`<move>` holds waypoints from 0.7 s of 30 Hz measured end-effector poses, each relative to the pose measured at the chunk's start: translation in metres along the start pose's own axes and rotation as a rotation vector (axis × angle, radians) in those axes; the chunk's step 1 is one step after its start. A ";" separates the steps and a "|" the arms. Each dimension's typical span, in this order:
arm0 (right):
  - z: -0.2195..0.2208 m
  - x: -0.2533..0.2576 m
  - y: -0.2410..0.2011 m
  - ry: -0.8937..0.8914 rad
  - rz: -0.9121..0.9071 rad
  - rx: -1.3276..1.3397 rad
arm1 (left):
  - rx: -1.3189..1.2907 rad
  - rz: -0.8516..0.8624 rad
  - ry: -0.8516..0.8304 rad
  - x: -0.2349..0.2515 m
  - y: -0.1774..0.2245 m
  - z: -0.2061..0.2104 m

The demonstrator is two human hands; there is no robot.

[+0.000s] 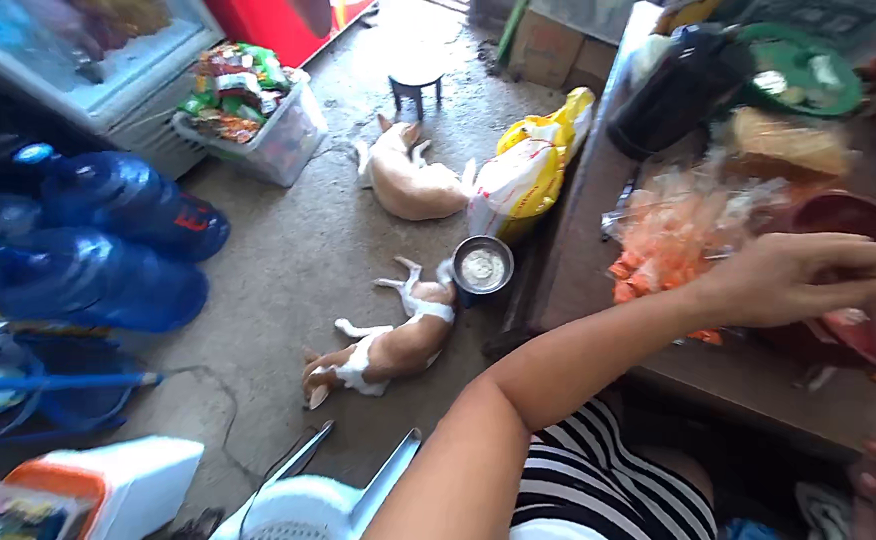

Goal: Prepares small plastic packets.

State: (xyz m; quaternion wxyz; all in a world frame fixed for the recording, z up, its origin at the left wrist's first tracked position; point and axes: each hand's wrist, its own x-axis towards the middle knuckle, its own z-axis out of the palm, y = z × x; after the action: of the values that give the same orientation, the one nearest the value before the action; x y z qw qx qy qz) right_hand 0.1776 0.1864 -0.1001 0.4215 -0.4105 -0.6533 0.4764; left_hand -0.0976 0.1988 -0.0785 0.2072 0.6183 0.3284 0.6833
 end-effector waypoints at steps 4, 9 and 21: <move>0.005 -0.003 0.006 0.072 -0.065 0.028 | -0.039 -0.055 -0.124 -0.003 0.002 -0.006; -0.004 -0.005 0.010 0.173 -0.065 0.042 | -0.139 -0.074 -0.099 -0.013 -0.035 0.004; -0.021 -0.012 0.017 -0.083 -0.029 -0.137 | -0.163 -0.454 -0.172 -0.006 0.015 -0.002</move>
State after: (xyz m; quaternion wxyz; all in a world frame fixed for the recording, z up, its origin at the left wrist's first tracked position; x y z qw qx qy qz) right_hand 0.2039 0.1843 -0.1145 0.3720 -0.4089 -0.7072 0.4408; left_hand -0.0972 0.1833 -0.0724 0.4317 0.5660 0.3836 0.5884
